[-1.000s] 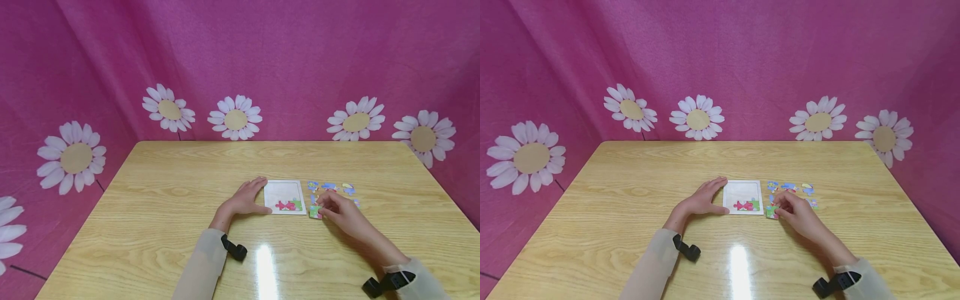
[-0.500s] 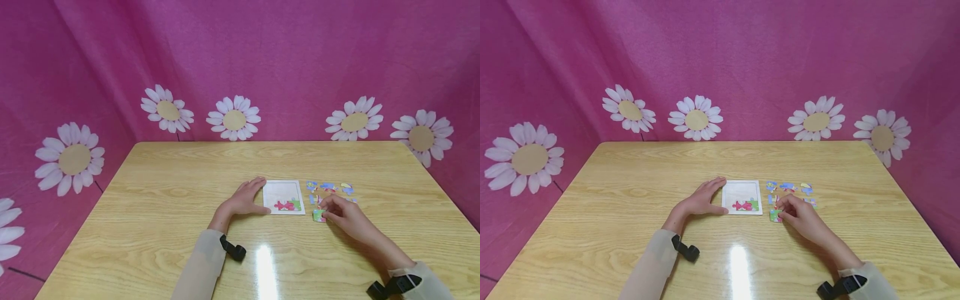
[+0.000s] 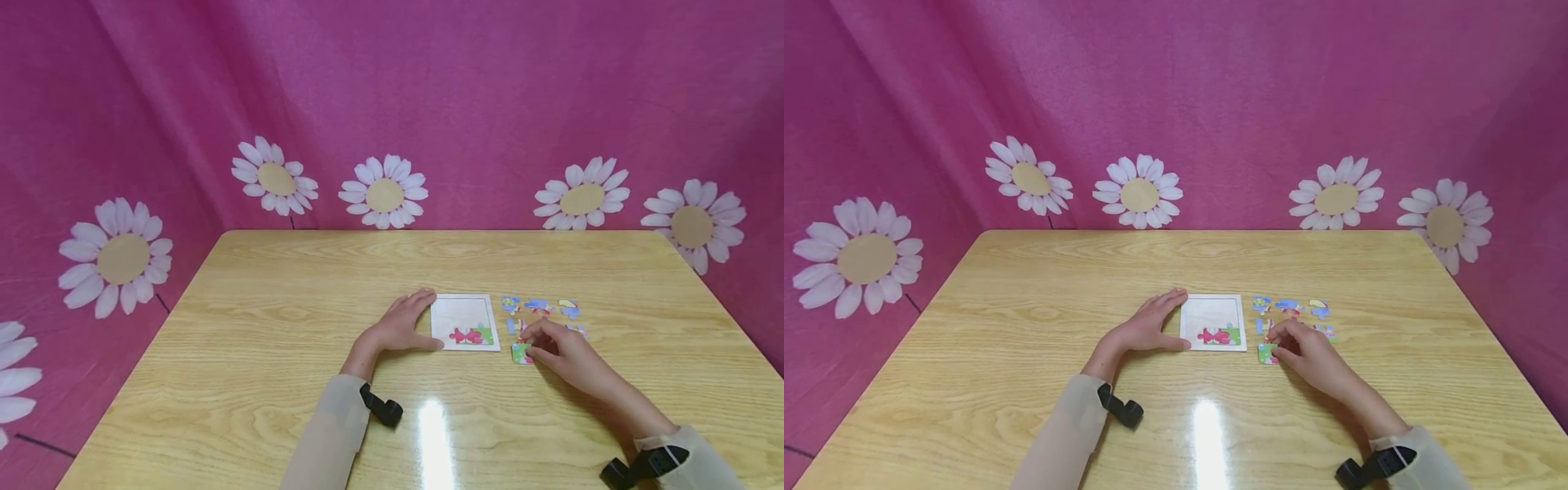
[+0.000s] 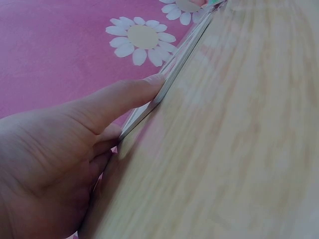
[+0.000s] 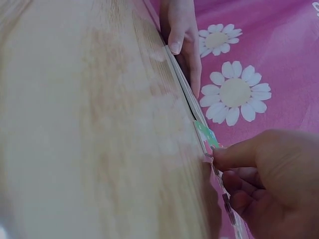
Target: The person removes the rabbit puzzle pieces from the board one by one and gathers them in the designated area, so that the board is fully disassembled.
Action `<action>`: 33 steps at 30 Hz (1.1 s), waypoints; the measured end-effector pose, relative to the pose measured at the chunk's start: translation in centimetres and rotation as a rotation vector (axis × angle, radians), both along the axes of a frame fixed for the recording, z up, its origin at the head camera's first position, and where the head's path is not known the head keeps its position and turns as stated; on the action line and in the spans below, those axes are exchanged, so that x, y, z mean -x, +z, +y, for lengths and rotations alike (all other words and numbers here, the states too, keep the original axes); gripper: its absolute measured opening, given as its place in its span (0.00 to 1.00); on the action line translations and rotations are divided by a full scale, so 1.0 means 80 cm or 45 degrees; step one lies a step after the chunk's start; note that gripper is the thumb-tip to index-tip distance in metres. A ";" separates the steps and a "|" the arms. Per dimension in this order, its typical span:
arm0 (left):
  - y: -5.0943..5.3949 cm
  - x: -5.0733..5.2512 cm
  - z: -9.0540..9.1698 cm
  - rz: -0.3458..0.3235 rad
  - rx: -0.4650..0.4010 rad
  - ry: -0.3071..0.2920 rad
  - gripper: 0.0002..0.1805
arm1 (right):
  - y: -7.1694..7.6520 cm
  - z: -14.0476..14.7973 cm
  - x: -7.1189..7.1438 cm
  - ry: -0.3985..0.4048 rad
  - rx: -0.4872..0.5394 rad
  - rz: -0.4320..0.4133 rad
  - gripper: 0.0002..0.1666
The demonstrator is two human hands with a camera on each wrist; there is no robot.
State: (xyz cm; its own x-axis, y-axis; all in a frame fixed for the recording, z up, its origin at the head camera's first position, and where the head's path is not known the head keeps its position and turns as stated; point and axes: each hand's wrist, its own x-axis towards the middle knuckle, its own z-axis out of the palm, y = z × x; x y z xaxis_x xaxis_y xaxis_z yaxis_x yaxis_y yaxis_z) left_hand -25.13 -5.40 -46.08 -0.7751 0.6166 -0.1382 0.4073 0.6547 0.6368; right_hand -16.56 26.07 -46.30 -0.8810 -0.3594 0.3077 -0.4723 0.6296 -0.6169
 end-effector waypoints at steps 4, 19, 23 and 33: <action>0.000 0.000 0.000 0.007 0.003 -0.001 0.52 | -0.002 0.001 0.001 0.005 -0.009 -0.010 0.12; 0.002 -0.001 0.000 -0.009 0.019 0.009 0.53 | -0.001 0.002 0.006 0.021 0.004 0.060 0.14; 0.001 -0.001 0.000 -0.003 0.025 0.014 0.53 | 0.001 -0.002 0.009 0.024 0.025 0.027 0.13; 0.000 -0.001 0.001 0.006 0.027 -0.004 0.53 | 0.005 -0.036 0.025 0.055 0.021 -0.106 0.10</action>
